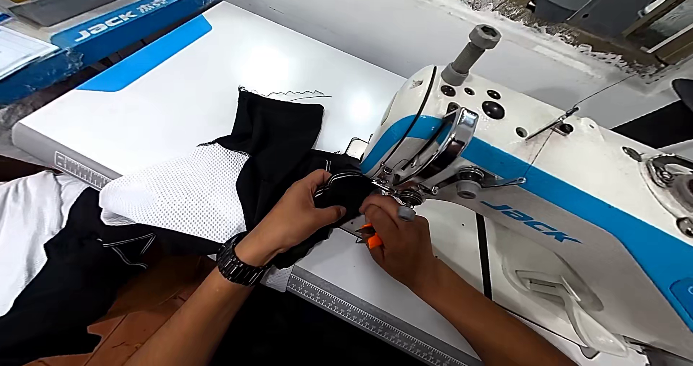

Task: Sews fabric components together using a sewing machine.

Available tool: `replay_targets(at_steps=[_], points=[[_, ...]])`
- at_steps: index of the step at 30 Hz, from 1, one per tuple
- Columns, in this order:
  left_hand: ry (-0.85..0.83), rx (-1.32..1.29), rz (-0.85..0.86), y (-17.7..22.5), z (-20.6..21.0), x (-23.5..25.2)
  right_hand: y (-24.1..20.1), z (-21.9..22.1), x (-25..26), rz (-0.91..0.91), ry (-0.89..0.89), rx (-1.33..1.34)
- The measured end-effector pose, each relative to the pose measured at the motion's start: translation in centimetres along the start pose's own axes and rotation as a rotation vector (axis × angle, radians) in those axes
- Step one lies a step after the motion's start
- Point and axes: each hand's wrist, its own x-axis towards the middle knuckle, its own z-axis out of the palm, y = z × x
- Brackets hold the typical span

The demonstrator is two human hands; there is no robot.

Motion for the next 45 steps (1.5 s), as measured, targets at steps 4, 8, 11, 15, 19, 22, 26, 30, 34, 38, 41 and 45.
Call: replay_targets(at_steps=[4, 8, 11, 15, 19, 22, 26, 30, 34, 38, 41, 45], points=[[-0.008, 0.031, 0.001, 0.0, -0.4, -0.4, 0.3, 0.1, 0.0, -0.028, -0.006, 0.043], [-0.030, 0.029, -0.001, 0.0, -0.4, -0.4, 0.5, 0.5, 0.3, -0.057, -0.064, 0.235], [-0.040, 0.086, 0.022, 0.1, -0.5, -0.4, 0.5, 0.5, 0.0, -0.077, -0.092, 0.123], [0.005, 0.137, 0.031, -0.1, -1.6, 0.1, 2.3, -1.3, -1.9, 0.012, -0.118, -0.109], [0.022, 0.119, 0.039, -0.3, -1.8, 0.0, 2.2, -2.4, -2.0, 0.035, -0.123, -0.203], [-0.021, 0.132, 0.010, 0.0, -2.2, -0.1, 1.6, -2.6, -2.0, 0.010, -0.149, -0.184], [-0.005, 0.585, 0.287, 0.0, -1.3, -2.2, 1.7, -3.2, -2.1, -0.042, -0.022, -0.152], [0.005, 1.056, 0.730, -0.9, 2.9, -6.6, 0.9, -3.2, -2.4, -0.111, 0.037, -0.029], [-0.132, 0.957, 0.746, -3.2, 3.9, -8.6, 0.6, -2.2, -2.7, -0.152, -0.297, 0.021], [-0.017, 0.866, 0.623, -3.4, 1.8, -7.6, 0.7, -2.0, -2.7, -0.135, -0.358, 0.028], [0.020, 0.974, 0.558, -3.2, 1.2, -7.2, 0.7, -2.2, -2.5, -0.108, -0.373, 0.028], [0.021, 1.160, 0.500, -2.5, 2.8, -8.3, 0.7, -2.1, -2.6, -0.079, -0.361, 0.024]])
